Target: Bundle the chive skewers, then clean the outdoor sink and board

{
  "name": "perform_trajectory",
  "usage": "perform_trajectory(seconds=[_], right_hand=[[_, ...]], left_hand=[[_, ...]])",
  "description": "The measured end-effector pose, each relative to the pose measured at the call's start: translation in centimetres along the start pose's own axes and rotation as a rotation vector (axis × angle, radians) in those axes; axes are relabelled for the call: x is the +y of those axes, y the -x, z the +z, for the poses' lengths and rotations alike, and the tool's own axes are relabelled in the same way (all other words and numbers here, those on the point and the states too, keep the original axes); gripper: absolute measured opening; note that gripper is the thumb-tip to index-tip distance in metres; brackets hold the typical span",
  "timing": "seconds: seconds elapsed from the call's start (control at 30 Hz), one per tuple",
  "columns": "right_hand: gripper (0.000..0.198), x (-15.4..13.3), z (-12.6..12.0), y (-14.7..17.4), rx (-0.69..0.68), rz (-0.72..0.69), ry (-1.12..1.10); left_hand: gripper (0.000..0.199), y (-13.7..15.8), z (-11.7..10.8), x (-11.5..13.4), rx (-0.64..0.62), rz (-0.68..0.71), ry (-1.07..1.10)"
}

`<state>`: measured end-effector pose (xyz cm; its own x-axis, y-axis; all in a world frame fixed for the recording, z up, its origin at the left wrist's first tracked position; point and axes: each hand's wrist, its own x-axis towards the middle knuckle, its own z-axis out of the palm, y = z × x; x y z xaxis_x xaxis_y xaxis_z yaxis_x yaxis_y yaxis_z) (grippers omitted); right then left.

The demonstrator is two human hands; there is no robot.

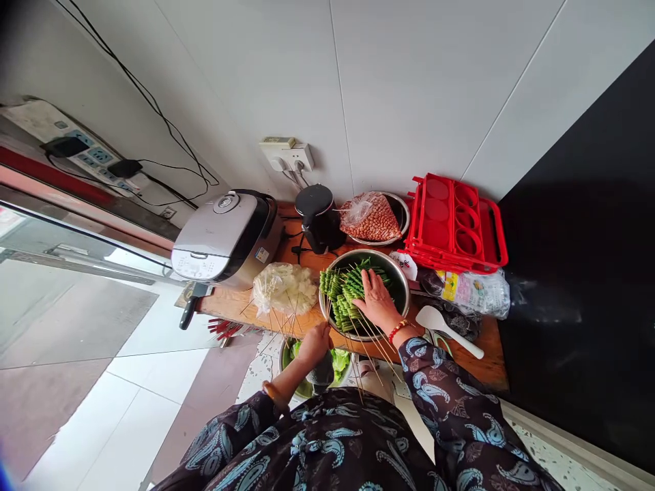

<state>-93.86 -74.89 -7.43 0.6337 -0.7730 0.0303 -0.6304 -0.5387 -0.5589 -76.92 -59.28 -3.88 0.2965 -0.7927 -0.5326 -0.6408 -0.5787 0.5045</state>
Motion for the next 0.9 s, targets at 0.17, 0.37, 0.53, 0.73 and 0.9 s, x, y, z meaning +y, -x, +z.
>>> perform_trajectory(seconds=[0.17,0.37,0.53,0.73,0.9], right_hand=[[0.085,0.8,-0.4,-0.6,-0.022,-0.048,-0.008],[0.094,1.3,-1.6,-1.4,-0.146,0.006,-0.081],[0.079,2.1,-5.0,-1.0,0.004,-0.044,-0.207],[0.068,3.5,-10.0,2.8,0.338,0.169,-0.557],[0.055,-0.7,-14.1,8.5,0.448,0.309,-0.868]], left_hand=[[0.028,-0.6,0.6,-0.5,0.0,0.004,0.114],[0.025,-0.9,-0.6,-0.8,-0.003,0.008,0.172],[0.027,0.3,-1.6,-1.9,0.097,-0.022,0.155],[0.039,3.6,-3.4,-3.4,0.311,-0.014,0.19],[0.054,8.3,-5.7,-1.6,0.498,0.015,0.578]])
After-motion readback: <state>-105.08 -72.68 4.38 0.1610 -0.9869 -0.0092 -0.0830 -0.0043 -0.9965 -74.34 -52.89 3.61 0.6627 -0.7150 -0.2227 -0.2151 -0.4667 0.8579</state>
